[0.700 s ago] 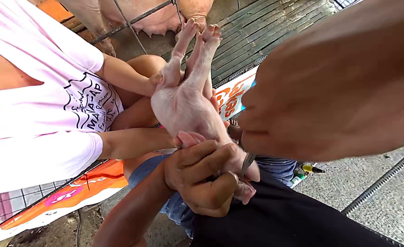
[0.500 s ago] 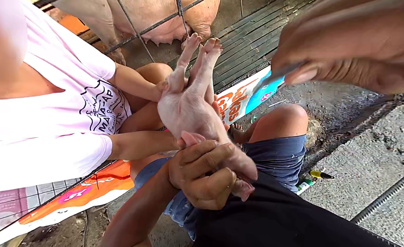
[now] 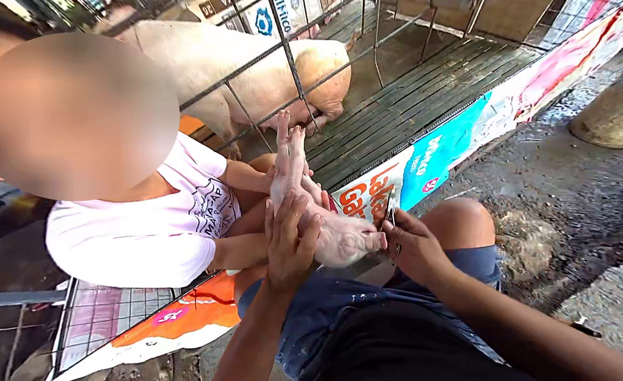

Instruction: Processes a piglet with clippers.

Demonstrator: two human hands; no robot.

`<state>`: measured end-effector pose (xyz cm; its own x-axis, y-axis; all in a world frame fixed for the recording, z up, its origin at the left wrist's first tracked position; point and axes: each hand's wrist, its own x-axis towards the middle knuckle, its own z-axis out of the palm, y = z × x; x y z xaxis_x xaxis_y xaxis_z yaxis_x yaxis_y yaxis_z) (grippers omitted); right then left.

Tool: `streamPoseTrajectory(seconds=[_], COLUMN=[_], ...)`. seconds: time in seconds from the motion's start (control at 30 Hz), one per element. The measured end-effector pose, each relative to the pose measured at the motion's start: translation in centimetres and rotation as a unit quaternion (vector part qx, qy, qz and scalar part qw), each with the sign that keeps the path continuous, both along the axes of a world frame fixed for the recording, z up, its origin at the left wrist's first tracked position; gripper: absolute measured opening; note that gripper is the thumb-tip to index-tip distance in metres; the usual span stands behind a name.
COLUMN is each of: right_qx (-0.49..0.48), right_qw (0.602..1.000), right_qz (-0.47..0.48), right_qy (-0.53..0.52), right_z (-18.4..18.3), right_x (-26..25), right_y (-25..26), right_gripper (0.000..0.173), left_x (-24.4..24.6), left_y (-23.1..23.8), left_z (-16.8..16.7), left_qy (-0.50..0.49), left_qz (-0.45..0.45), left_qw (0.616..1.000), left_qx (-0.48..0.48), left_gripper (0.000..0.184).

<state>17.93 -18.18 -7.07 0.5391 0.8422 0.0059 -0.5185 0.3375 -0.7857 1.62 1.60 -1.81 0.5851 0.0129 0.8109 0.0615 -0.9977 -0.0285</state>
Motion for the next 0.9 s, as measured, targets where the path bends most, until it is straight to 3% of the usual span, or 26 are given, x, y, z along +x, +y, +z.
streamPoseTrajectory(seconds=[0.13, 0.43, 0.57, 0.7, 0.9], right_qx=[-0.009, 0.006, -0.029, -0.049, 0.013], right_qw=[0.993, 0.98, 0.976, 0.981, 0.996], right_qz=[-0.002, 0.0, -0.032, -0.083, -0.084], right_qy=[0.121, 0.198, 0.215, 0.166, 0.007], right_z=[-0.8, 0.7, 1.9, 2.5, 3.4], right_x=[-1.3, -2.3, -1.6, -0.7, 1.5], right_y=[0.2, 6.4, 9.6, 12.5, 17.1], right_gripper=[0.021, 0.01, 0.015, 0.028, 0.041], left_x=[1.2, 4.3, 4.6, 3.5, 2.3], left_y=[-1.1, -0.6, 0.6, 1.6, 6.8], left_z=[1.6, 5.1, 6.1, 9.4, 11.2], left_qy=[0.057, 0.052, 0.032, -0.039, -0.213], left_qz=[0.074, 0.118, 0.152, 0.131, 0.0], left_qw=[0.996, 0.982, 0.964, 0.934, 0.858], left_qx=[0.01, -0.14, -0.214, -0.331, -0.468], left_gripper=[0.042, 0.065, 0.071, 0.079, 0.079])
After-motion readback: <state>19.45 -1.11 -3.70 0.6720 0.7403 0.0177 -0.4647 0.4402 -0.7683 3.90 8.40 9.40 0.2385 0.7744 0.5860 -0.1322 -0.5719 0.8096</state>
